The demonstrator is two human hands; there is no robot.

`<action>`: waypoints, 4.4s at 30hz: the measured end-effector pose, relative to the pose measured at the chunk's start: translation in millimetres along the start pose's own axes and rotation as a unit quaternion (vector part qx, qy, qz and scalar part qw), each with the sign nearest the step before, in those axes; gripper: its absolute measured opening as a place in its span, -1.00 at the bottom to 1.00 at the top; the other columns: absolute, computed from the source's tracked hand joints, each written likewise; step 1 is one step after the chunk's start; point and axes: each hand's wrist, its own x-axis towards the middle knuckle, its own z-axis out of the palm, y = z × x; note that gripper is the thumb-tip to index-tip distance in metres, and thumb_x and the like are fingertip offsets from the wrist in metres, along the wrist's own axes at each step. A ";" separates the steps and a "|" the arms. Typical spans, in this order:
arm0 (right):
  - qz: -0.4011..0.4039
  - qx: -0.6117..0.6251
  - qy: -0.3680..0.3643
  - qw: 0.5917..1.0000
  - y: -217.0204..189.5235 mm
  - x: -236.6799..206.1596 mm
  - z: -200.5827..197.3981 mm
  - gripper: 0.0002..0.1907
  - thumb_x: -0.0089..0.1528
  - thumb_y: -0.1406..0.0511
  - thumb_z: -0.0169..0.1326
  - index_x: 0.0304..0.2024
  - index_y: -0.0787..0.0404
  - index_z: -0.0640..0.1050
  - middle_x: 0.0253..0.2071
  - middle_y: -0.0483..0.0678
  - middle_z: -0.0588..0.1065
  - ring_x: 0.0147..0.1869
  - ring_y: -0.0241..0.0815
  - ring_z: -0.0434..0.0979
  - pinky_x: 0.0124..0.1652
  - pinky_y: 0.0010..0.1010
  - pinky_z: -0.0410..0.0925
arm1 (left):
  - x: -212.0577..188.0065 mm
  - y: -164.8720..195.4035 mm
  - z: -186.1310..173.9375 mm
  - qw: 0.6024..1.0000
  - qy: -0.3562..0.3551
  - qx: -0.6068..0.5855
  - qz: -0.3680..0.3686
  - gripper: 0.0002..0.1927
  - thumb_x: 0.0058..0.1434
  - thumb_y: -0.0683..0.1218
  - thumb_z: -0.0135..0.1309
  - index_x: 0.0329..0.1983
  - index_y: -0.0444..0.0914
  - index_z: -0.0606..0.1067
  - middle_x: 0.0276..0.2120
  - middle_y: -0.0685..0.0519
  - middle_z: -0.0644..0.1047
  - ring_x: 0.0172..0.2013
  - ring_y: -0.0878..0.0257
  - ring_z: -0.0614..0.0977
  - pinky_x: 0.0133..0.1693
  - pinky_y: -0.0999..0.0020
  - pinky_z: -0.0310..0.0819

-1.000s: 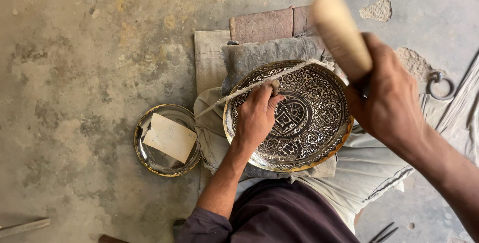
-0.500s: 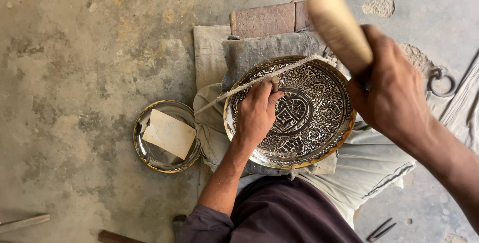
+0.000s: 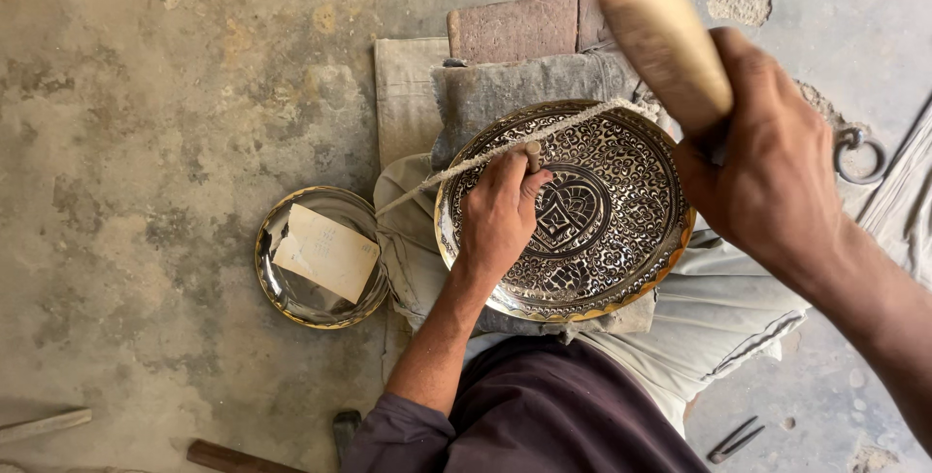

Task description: The person sits on the floor with an engraved brass plate on their lap and hammers a small punch against the plate's surface using a wooden mallet, repositioning the punch by hand between strikes to work the decorative pattern across the plate.

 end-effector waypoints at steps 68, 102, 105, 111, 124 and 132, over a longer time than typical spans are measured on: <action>-0.142 -0.252 0.033 0.957 -9.3 26.0 6.7 -0.77 0.28 0.31 0.29 -0.01 -0.02 0.62 -0.29 -0.11 0.56 -0.25 -0.10 0.58 -0.05 -0.12 0.30 | -3.3 5.2 -9.2 0.999 0.050 0.008 0.005 -0.76 0.43 -0.10 0.13 0.05 -0.29 0.42 -0.20 0.00 0.57 -0.17 0.12 0.69 -0.21 0.28 0.68; -0.092 -0.145 -0.006 0.985 -21.7 34.1 2.0 -0.53 0.14 0.41 0.24 0.11 0.33 0.48 -0.19 0.13 0.55 -0.28 0.07 0.56 -0.23 -0.01 0.44 | -4.2 3.4 -5.9 0.998 0.065 -0.012 -0.022 -0.80 0.41 -0.13 0.16 -0.05 -0.31 0.41 -0.25 -0.01 0.54 -0.22 0.14 0.67 -0.24 0.26 0.65; -0.126 -0.130 0.042 0.983 -20.3 32.8 1.2 -0.70 0.24 0.34 0.23 0.00 0.14 0.49 -0.27 -0.07 0.56 -0.22 -0.09 0.56 -0.15 -0.07 0.43 | -6.3 2.1 -5.1 0.998 0.056 -0.006 -0.032 -0.80 0.41 -0.12 0.18 -0.10 -0.31 0.41 -0.26 -0.01 0.54 -0.25 0.14 0.67 -0.28 0.24 0.61; -0.124 -0.271 0.008 0.954 -15.9 31.6 4.3 -0.74 0.29 0.32 0.24 0.02 0.03 0.55 -0.25 -0.09 0.56 -0.20 -0.13 0.55 0.02 -0.12 0.33 | -3.9 3.0 -5.1 0.998 0.064 0.002 -0.018 -0.80 0.38 -0.12 0.17 -0.08 -0.33 0.43 -0.28 -0.01 0.55 -0.26 0.14 0.67 -0.30 0.25 0.62; -0.072 -0.213 -0.001 0.974 -6.1 27.8 11.9 -0.76 0.29 0.21 0.20 0.00 -0.06 0.53 -0.29 -0.23 0.55 -0.20 -0.25 0.55 -0.06 -0.17 0.31 | -6.2 1.6 -5.5 0.997 0.068 -0.007 -0.028 -0.80 0.40 -0.12 0.17 -0.13 -0.31 0.41 -0.29 -0.02 0.55 -0.27 0.15 0.67 -0.30 0.25 0.62; -0.124 -0.245 0.014 0.962 -1.6 23.5 12.7 -0.72 0.30 0.29 0.32 0.02 0.02 0.55 -0.19 -0.08 0.55 -0.07 -0.09 0.55 0.15 -0.09 0.26 | -4.1 4.9 -8.8 0.996 0.081 -0.004 -0.027 -0.80 0.42 -0.10 0.13 -0.12 -0.32 0.41 -0.26 -0.04 0.54 -0.25 0.10 0.65 -0.27 0.21 0.59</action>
